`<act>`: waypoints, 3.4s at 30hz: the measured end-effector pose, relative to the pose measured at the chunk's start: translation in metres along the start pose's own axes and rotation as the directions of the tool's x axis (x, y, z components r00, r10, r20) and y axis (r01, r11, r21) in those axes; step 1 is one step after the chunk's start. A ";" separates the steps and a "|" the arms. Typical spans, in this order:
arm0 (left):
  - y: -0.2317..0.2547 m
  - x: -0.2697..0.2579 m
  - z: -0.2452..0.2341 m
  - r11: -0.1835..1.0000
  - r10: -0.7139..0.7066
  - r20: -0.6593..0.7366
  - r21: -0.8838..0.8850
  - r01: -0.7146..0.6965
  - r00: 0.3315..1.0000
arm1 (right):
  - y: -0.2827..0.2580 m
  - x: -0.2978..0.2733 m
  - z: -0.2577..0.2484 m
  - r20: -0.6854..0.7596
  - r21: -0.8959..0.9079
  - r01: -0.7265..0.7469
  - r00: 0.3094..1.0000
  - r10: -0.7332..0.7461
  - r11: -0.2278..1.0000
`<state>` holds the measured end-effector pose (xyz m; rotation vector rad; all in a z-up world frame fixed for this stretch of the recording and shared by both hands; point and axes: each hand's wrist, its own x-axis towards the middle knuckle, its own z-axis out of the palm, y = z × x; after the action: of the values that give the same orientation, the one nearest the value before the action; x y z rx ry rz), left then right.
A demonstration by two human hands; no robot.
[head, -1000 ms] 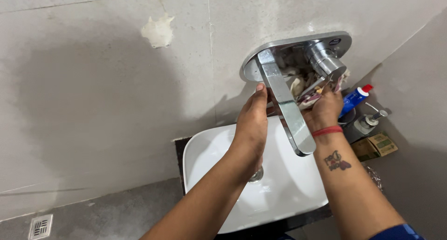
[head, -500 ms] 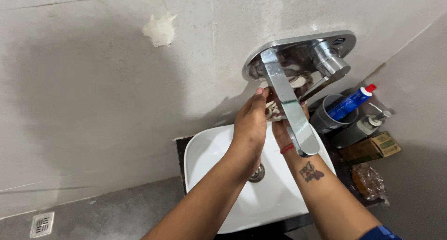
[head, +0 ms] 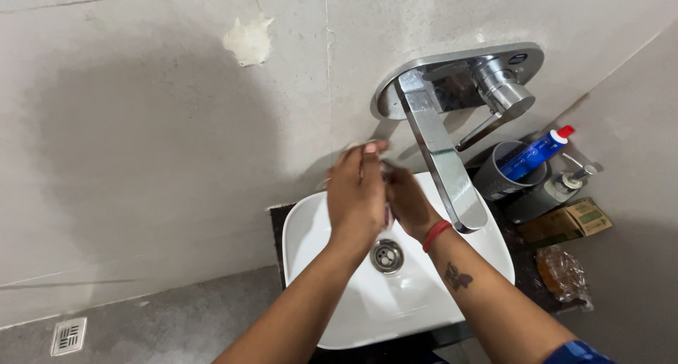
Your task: The person wipes the chrome faucet and handles with a cloth and then uses the cloth to scrub the interior and drain of the white bathroom sink.
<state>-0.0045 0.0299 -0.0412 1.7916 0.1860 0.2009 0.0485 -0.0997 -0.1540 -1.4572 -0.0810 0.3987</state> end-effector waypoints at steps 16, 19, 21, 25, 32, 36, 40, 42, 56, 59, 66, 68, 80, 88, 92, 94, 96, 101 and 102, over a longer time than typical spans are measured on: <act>-0.212 -0.024 -0.087 0.833 -0.499 -0.037 0.256 0.491 0.866 | 0.057 -0.125 0.098 0.563 -0.511 0.492 0.811 -0.159 0.705; -0.225 -0.026 -0.086 0.722 -0.606 0.191 -0.275 0.634 0.772 | 0.056 -0.114 0.096 0.629 -0.568 0.656 0.736 -0.252 0.498; -0.221 -0.025 -0.090 0.565 -0.667 0.328 -0.363 0.741 0.669 | 0.057 -0.093 0.092 0.680 -0.574 0.762 0.648 -0.343 0.300; -0.224 -0.016 -0.086 0.573 -0.646 0.291 -0.426 0.700 0.705 | 0.042 -0.031 0.103 0.600 -0.720 0.669 0.734 -0.318 0.185; -0.207 -0.029 -0.066 0.834 -0.444 -0.217 0.255 0.490 0.869 | 0.021 0.015 0.109 0.645 -0.761 0.606 0.666 -0.375 -0.232; -0.188 -0.031 -0.063 0.788 -0.290 -0.321 0.455 0.415 0.902 | 0.026 0.017 0.094 0.527 -0.850 0.462 0.748 -0.403 -0.254; -0.176 -0.031 -0.064 0.770 -0.313 -0.300 0.476 0.425 0.901 | 0.034 0.019 0.052 0.323 -0.939 0.230 0.845 -0.426 -0.256; -0.169 -0.031 -0.065 0.771 -0.335 -0.286 0.465 0.436 0.898 | 0.033 0.014 0.017 0.240 -0.962 0.153 0.872 -0.427 -0.228; -0.176 -0.028 -0.074 0.756 -0.148 -0.153 0.619 0.211 0.977 | 0.036 0.020 0.082 0.231 -0.968 0.250 0.903 -0.362 0.006; -0.185 -0.029 -0.072 0.636 0.002 -0.079 0.769 0.060 0.997 | 0.032 0.014 0.124 0.406 -0.909 0.407 0.819 -0.406 -0.090; -0.184 -0.012 -0.072 0.386 -0.002 0.113 0.917 -0.103 0.994 | 0.036 0.019 0.085 0.302 -0.951 0.254 0.889 -0.345 -0.178; -0.183 -0.008 -0.074 0.373 0.016 0.144 0.917 -0.140 0.989 | 0.041 0.020 0.061 0.158 -0.979 0.114 0.949 -0.274 -0.169; -0.185 0.011 -0.073 0.403 0.002 0.241 0.888 -0.222 0.970 | 0.054 0.000 -0.093 -0.168 -0.982 -0.189 0.925 -0.340 -0.028; -0.176 0.008 -0.075 0.390 0.000 0.236 0.895 -0.217 0.972 | 0.032 -0.039 -0.073 -0.623 -0.777 -0.629 0.760 -0.183 0.033; -0.178 0.009 -0.074 0.373 0.016 0.230 0.901 -0.220 0.973 | 0.052 -0.086 -0.079 -0.634 -0.719 -0.681 0.725 -0.271 -0.139; -0.179 0.009 -0.074 0.372 0.022 0.230 0.902 -0.221 0.973 | 0.064 -0.111 -0.078 -0.628 -0.700 -0.690 0.717 -0.303 -0.183; -0.180 0.009 -0.074 0.366 0.044 0.224 0.903 -0.224 0.974 | 0.070 -0.132 -0.073 -0.634 -0.689 -0.712 0.683 -0.362 -0.138; -0.180 0.008 -0.074 0.337 0.058 0.225 0.912 -0.231 0.973 | 0.065 -0.162 -0.052 -0.750 -0.616 -0.780 0.624 -0.220 -0.111; -0.180 0.007 -0.073 0.327 0.052 0.224 0.917 -0.229 0.973 | 0.064 -0.166 -0.048 -0.767 -0.601 -0.790 0.612 -0.195 -0.117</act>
<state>-0.0184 0.1416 -0.1997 3.0361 0.0020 0.0547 -0.1058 -0.1931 -0.1910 -3.1763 0.9450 0.1184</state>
